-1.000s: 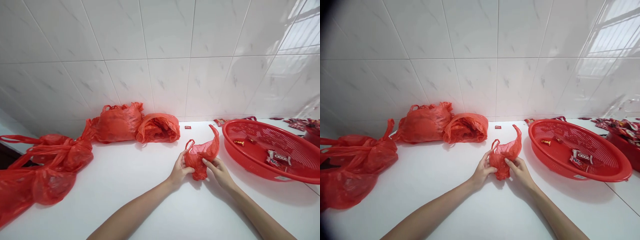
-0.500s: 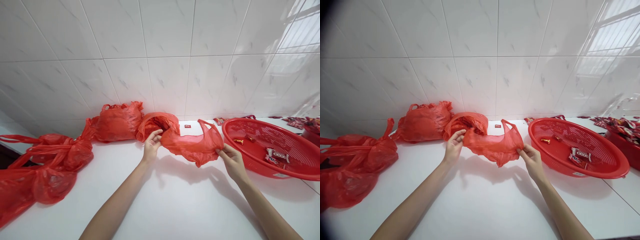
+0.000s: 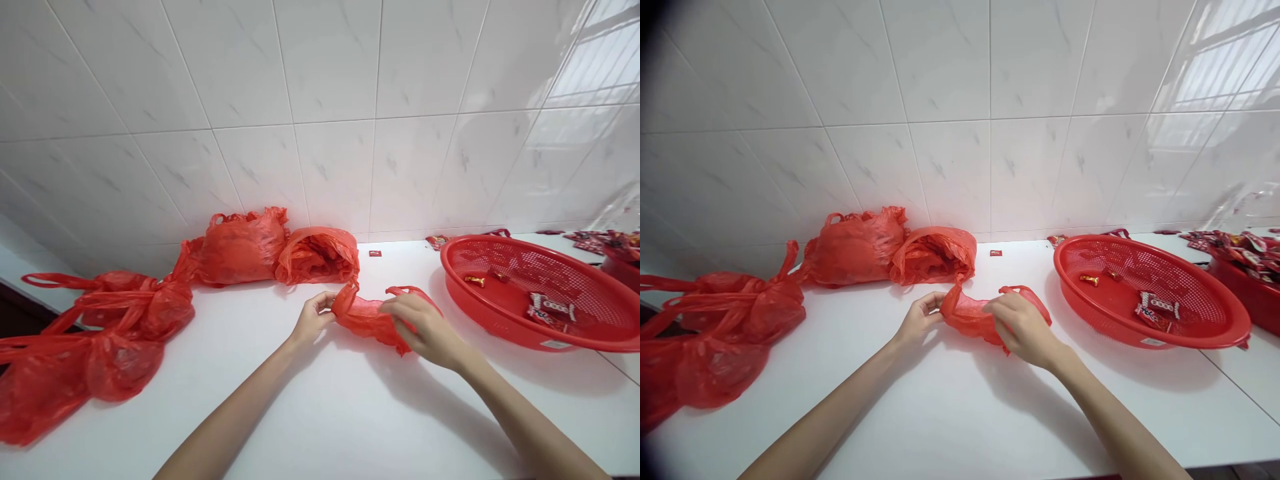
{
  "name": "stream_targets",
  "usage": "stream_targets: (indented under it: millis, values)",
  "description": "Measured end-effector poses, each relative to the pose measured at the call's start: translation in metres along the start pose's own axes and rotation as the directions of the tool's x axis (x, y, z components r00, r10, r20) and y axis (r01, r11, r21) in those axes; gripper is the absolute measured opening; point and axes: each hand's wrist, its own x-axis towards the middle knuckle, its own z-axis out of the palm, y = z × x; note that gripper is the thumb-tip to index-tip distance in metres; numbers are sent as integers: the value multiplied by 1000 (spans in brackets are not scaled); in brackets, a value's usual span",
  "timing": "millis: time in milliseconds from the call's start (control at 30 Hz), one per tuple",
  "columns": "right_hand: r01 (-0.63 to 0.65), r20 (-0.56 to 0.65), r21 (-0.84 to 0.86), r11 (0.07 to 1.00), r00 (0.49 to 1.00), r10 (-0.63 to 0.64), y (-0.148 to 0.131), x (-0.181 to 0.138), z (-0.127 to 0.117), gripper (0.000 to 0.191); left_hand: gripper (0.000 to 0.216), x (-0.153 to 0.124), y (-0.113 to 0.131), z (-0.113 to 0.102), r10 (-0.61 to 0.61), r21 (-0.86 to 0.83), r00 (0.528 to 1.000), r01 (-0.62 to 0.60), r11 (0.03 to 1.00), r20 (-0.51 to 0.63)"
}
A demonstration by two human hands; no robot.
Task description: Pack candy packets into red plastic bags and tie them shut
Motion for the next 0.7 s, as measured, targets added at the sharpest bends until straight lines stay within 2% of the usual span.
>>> stream_targets:
  millis: [100, 200, 267, 400, 467, 533, 567, 600, 633, 667, 700]
  values:
    - [-66, 255, -65, 996, 963, 81, -5, 3, 18, 30, 30, -4, -1, 3, -13, 10, 1000, 13, 1000, 3]
    - [-126, 393, -146, 981, 903, 175, -4, 0, 31, 25, 26, -8, 0, 3, -20, 20, 999, 21, 1000, -40]
    - [-172, 407, -253, 952, 874, 266, -2, -2, 35, 23, 25, -9, -1, 2, -28, 19, 996, 30, 999, -79]
    - [-290, 318, -430, 855, 838, 444, 3, -4, 35, 16, 25, -11, 0, 0, -17, 25, 978, 22, 999, -207]
    - [-320, 316, -489, 811, 802, 507, 3, -2, 33, 20, 25, -13, 7, 3, 90, 54, 957, -78, 995, -276]
    - [-336, 325, -547, 767, 759, 564, 0, 1, 32, 30, 23, -19, 18, 12, 305, 134, 915, -278, 951, -264]
    - [-338, 323, -568, 751, 747, 580, -3, 2, 32, 37, 21, -23, 26, 18, 426, 189, 883, -392, 900, -199]
    - [-336, 313, -580, 742, 749, 584, -5, 4, 33, 45, 20, -27, 34, 26, 519, 237, 852, -491, 838, -71]
    - [-332, 298, -587, 738, 759, 579, -7, 5, 34, 52, 21, -31, 42, 35, 556, 271, 824, -563, 781, 112]
    - [-325, 281, -593, 736, 773, 568, -10, 6, 36, 56, 24, -34, 49, 44, 531, 298, 785, -615, 730, 320]
    - [-316, 264, -596, 738, 791, 553, -11, 6, 37, 56, 27, -35, 56, 54, 456, 338, 727, -659, 672, 512]
